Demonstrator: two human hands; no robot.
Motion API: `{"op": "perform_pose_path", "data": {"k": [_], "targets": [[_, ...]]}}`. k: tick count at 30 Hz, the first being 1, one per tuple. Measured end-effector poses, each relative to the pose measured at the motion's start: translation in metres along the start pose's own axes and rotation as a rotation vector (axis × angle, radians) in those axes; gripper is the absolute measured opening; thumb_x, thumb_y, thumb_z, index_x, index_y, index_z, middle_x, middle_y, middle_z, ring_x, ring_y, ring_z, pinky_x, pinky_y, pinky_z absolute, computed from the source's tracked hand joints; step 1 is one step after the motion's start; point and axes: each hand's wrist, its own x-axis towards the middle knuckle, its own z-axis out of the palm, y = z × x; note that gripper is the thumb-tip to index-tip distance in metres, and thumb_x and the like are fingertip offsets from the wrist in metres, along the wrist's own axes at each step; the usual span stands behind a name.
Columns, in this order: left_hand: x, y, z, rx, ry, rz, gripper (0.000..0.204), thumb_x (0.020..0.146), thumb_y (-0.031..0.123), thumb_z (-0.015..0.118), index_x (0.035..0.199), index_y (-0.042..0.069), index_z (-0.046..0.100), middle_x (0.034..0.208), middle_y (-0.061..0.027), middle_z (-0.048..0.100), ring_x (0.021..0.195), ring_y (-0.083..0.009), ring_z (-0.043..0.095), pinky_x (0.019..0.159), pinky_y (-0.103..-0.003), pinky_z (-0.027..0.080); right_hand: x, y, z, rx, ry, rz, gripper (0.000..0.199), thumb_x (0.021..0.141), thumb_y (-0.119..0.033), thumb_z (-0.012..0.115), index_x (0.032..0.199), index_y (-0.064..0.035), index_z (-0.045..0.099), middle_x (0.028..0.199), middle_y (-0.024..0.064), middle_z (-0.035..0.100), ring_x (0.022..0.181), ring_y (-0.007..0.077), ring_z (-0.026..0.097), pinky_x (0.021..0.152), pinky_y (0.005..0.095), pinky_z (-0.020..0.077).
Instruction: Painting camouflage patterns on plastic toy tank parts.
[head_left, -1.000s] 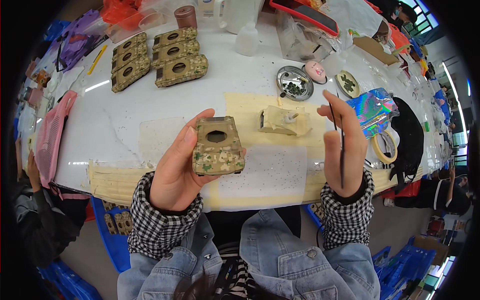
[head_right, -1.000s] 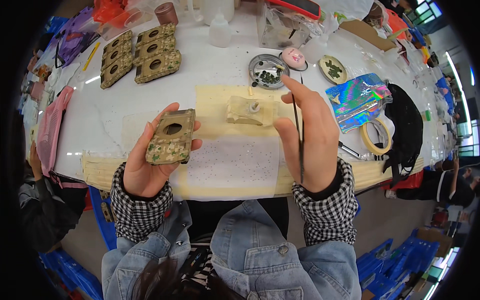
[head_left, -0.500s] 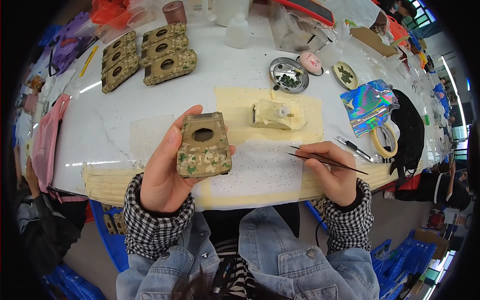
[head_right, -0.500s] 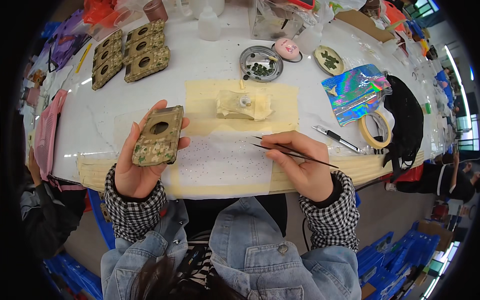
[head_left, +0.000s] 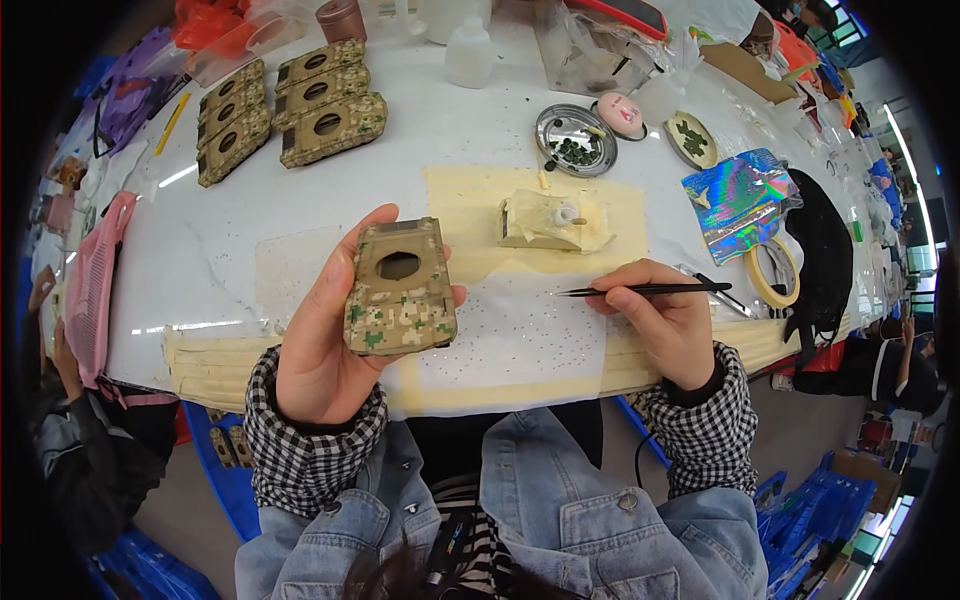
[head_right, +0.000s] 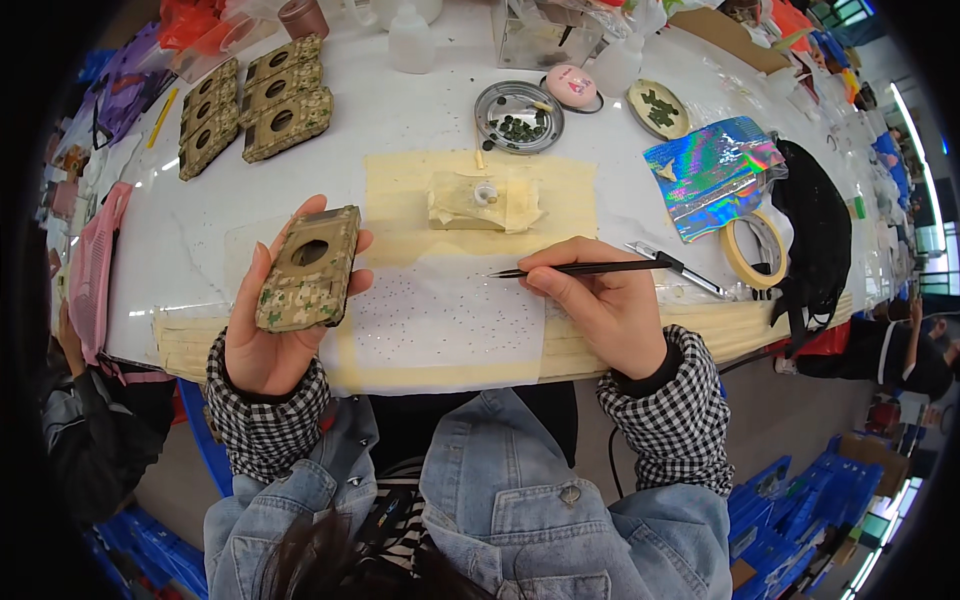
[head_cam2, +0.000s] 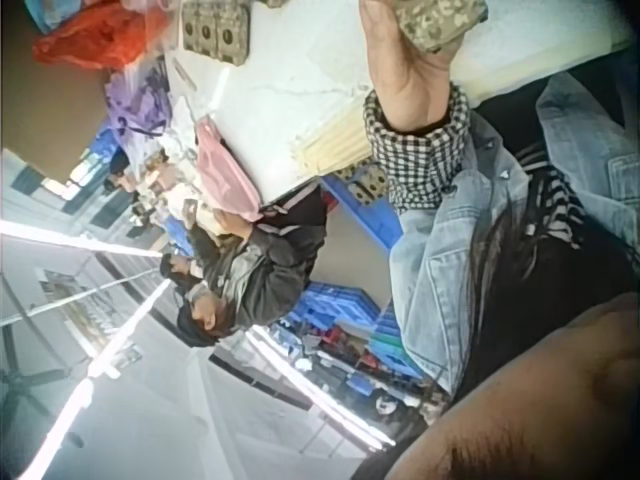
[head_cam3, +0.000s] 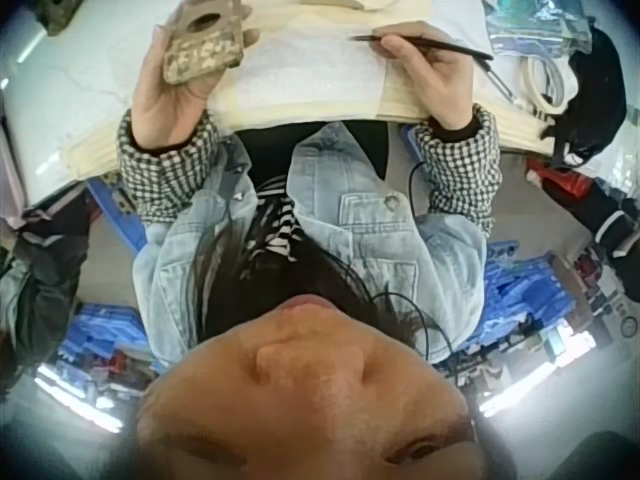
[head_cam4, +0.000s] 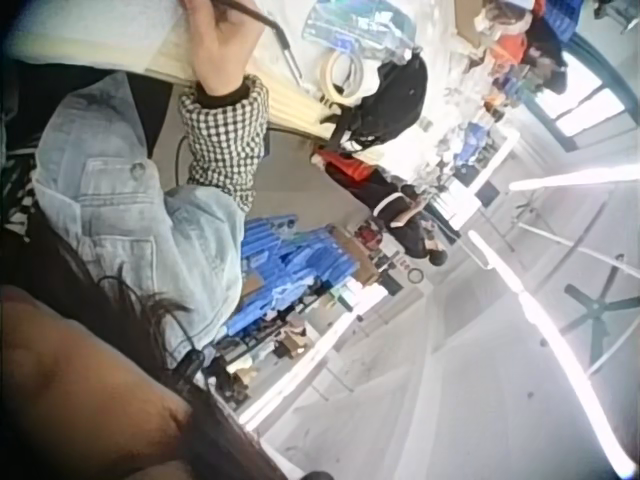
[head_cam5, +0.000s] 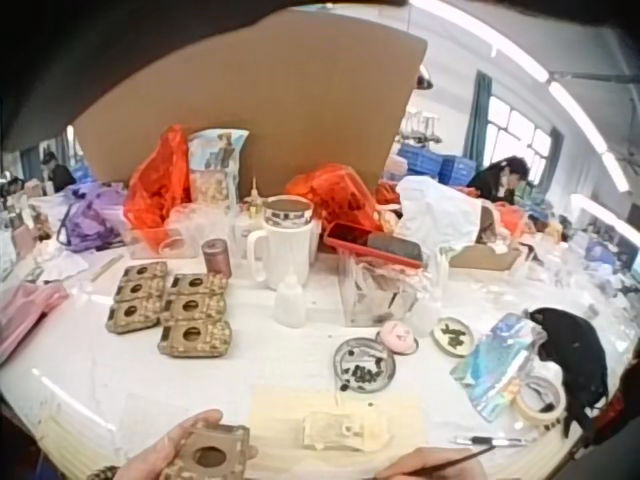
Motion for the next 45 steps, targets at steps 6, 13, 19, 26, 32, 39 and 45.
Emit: {"op": "perform_pose_path", "data": {"k": [6,13,19,26,32,39,45], "targets": [[0.0,-0.0004,-0.0003,-0.003,-0.008,0.002,0.058,0.102,0.038,0.028,0.147,0.003,0.016,0.137,-0.0299,0.038,0.117,-0.037,0.054,0.096,-0.038,0.051,0.0001,0.0007,0.001,0.006,0.004,0.014,0.013,0.089,0.0,0.06,0.1,0.0057,0.063,0.092,0.0096,0.066,0.086,0.0126,0.063,0.079,0.023,0.0507],[0.0001,0.0003,0.0018,0.006,0.021,-0.008,0.058,0.102,0.038,0.028,0.147,0.004,0.016,0.137,-0.0298,0.037,0.117,-0.0374,0.054,0.091,-0.036,0.055,0.0001,0.0007,0.0009,0.008,-0.001,0.016,0.013,0.09,0.0,0.06,0.1,0.0058,0.063,0.093,0.0097,0.066,0.087,0.0128,0.063,0.08,0.0232,0.0508],[0.0007,0.0008,0.0007,-0.019,0.009,-0.014,0.057,0.102,0.038,0.027,0.147,0.004,0.015,0.138,-0.0298,0.036,0.116,-0.0376,0.054,0.088,-0.035,0.057,-0.0001,0.0013,0.001,0.009,0.006,0.017,0.013,0.09,-0.002,0.06,0.1,0.006,0.063,0.093,0.0103,0.066,0.086,0.0139,0.064,0.08,0.0242,0.051],[-0.0005,0.0007,0.0017,0.019,0.026,-0.011,0.058,0.102,0.038,0.028,0.147,0.004,0.015,0.138,-0.03,0.037,0.117,-0.038,0.053,0.091,-0.035,0.055,-0.0002,0.0019,0.0019,-0.012,0.011,-0.009,0.014,0.092,-0.005,0.059,0.099,0.006,0.063,0.092,0.0112,0.067,0.085,0.0162,0.065,0.079,0.0261,0.0516],[0.0002,0.0009,0.001,0.015,0.018,-0.013,0.058,0.102,0.038,0.028,0.147,0.004,0.015,0.138,-0.0302,0.037,0.117,-0.038,0.053,0.092,-0.036,0.055,0.0001,0.0021,0.002,0.004,0.012,-0.004,0.014,0.092,-0.005,0.059,0.099,0.006,0.063,0.093,0.0112,0.066,0.085,0.0168,0.066,0.079,0.0265,0.0518],[0.0001,0.0004,0.0003,0.003,0.002,-0.012,0.058,0.102,0.038,0.028,0.147,0.004,0.015,0.137,-0.0301,0.037,0.117,-0.0376,0.053,0.094,-0.037,0.053,-0.0001,0.0019,0.0019,-0.007,0.015,-0.001,0.014,0.092,-0.005,0.059,0.099,0.0057,0.064,0.093,0.0116,0.066,0.086,0.0176,0.066,0.078,0.0265,0.0521],[0.0009,-0.0009,-0.002,-0.003,-0.024,0.0,0.058,0.102,0.038,0.028,0.147,0.003,0.016,0.137,-0.0301,0.037,0.117,-0.0373,0.053,0.098,-0.039,0.049,-0.0003,0.0027,0.002,0.004,0.02,-0.003,0.014,0.092,-0.006,0.059,0.098,0.0055,0.064,0.093,0.0114,0.066,0.085,0.0175,0.066,0.078,0.0263,0.0522]]}}
